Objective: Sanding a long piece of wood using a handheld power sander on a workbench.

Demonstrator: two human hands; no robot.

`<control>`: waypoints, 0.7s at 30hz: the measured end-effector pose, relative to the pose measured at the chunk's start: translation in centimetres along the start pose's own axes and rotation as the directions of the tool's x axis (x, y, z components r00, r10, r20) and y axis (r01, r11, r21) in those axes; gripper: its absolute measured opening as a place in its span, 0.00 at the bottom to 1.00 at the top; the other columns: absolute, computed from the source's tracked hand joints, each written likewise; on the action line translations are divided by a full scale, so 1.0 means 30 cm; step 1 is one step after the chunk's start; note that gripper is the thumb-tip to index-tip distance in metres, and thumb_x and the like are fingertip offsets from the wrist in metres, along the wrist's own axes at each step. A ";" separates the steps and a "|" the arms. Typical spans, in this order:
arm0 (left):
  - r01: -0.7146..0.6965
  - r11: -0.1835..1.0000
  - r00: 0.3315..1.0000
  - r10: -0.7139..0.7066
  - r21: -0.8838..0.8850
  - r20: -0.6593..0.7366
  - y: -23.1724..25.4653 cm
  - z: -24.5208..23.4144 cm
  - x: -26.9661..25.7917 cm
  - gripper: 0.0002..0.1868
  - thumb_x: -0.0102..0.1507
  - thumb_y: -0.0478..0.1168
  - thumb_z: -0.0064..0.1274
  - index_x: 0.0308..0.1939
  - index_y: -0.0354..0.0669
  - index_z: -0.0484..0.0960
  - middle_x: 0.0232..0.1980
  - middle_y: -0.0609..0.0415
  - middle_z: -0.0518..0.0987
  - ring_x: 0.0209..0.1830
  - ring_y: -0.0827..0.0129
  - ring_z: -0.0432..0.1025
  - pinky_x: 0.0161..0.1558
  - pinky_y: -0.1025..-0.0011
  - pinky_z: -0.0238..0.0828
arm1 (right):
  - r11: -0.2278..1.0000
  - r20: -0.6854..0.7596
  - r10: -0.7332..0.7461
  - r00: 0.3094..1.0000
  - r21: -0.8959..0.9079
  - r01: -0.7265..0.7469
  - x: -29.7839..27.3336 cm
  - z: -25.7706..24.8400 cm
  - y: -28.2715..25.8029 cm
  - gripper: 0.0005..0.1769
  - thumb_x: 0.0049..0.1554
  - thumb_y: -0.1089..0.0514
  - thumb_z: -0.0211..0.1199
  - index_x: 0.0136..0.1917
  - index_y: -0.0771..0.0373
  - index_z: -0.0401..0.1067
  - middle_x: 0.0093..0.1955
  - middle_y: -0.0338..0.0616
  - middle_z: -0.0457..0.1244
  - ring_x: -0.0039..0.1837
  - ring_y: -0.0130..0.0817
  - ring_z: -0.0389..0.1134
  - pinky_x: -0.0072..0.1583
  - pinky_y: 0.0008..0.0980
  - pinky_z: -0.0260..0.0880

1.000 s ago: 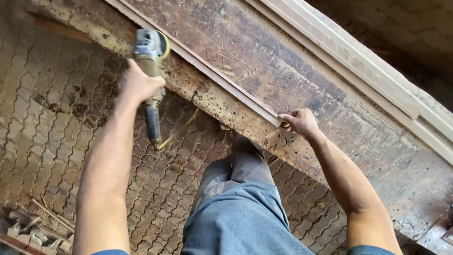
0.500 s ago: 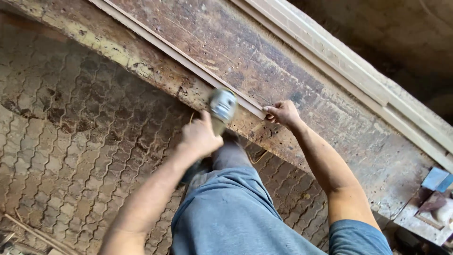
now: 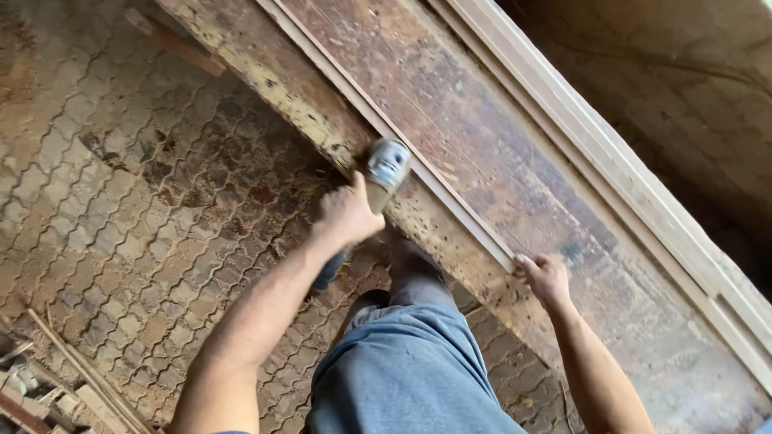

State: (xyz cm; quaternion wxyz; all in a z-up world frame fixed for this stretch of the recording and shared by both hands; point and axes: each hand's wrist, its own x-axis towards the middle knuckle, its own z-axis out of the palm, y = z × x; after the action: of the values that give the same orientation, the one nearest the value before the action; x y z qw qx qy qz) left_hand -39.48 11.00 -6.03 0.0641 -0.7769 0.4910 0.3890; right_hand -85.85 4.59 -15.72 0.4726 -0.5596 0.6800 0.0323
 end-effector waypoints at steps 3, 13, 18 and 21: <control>0.192 0.972 0.981 -0.192 -0.138 0.009 -0.089 -0.289 0.041 0.58 0.56 0.48 0.60 0.79 0.38 0.39 0.51 0.39 0.78 0.41 0.54 0.77 0.47 0.54 0.74 | 0.995 0.023 0.030 0.999 0.097 -0.032 0.030 0.022 0.064 0.19 0.61 0.48 0.66 0.41 0.69 0.80 0.37 0.46 0.73 0.37 0.29 0.72 0.41 0.31 0.72; 0.406 0.750 0.902 -0.421 -0.523 0.096 -0.235 -0.700 0.180 0.59 0.54 0.35 0.56 0.82 0.43 0.34 0.49 0.41 0.77 0.33 0.61 0.78 0.38 0.60 0.83 | 0.968 0.023 0.231 0.973 0.098 -0.232 0.013 0.010 -0.022 0.16 0.59 0.50 0.67 0.48 0.67 0.79 0.40 0.47 0.73 0.42 0.33 0.74 0.44 0.35 0.75; 0.206 0.975 0.969 -0.192 -0.079 0.159 -0.174 -0.403 0.097 0.56 0.58 0.48 0.57 0.81 0.41 0.39 0.55 0.40 0.76 0.49 0.54 0.77 0.55 0.53 0.74 | 0.976 -0.029 0.205 0.978 0.085 -0.202 0.001 0.014 0.030 0.16 0.59 0.52 0.69 0.45 0.70 0.80 0.38 0.49 0.74 0.41 0.34 0.74 0.44 0.32 0.73; 0.022 0.999 0.986 -0.015 -0.039 0.168 -0.182 -0.221 0.063 0.54 0.56 0.49 0.57 0.79 0.39 0.44 0.50 0.41 0.78 0.48 0.53 0.76 0.57 0.51 0.69 | 0.961 -0.068 0.198 0.978 0.210 -0.180 0.016 0.051 0.072 0.17 0.59 0.53 0.70 0.45 0.73 0.80 0.37 0.50 0.72 0.39 0.34 0.71 0.42 0.32 0.70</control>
State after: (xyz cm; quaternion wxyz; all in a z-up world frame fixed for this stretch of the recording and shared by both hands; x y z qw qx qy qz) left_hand -31.06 9.25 -4.27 0.0928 -0.7470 0.4686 0.4624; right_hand -86.58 5.93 -17.94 0.4912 -0.4421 0.7503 -0.0169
